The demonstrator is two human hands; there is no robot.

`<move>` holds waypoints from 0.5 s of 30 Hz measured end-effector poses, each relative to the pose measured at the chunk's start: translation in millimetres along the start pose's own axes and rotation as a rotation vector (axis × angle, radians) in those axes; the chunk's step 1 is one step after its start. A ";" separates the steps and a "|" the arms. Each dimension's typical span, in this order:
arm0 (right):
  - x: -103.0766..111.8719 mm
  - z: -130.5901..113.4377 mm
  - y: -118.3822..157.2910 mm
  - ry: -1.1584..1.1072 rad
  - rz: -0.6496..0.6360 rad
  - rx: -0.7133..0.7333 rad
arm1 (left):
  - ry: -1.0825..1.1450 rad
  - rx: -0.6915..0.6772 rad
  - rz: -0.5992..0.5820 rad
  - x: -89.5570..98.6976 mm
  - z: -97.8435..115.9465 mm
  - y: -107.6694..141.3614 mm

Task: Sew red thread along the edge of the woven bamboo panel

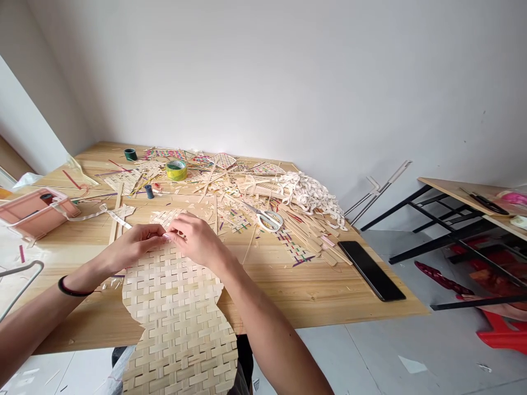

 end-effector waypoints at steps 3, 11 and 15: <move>-0.2 -1.7 -0.7 -0.024 0.020 -0.015 | -0.005 -0.040 -0.008 0.4 2.1 0.9; -1.8 -8.2 -0.6 0.091 0.019 0.019 | -0.014 -0.106 -0.001 -0.6 -0.2 0.4; -3.2 -8.5 -0.6 0.144 0.011 0.004 | -0.029 -0.132 0.012 -1.6 -3.2 -0.3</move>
Point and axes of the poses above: each hand's wrist, its own y-axis away from the middle knuckle, its own x-axis out of the back of the hand, z = x × y, the point moved 2 cm from there along -y, towards the middle knuckle, and after that the axes turned 10 degrees about -z, right-handed, at the moved point
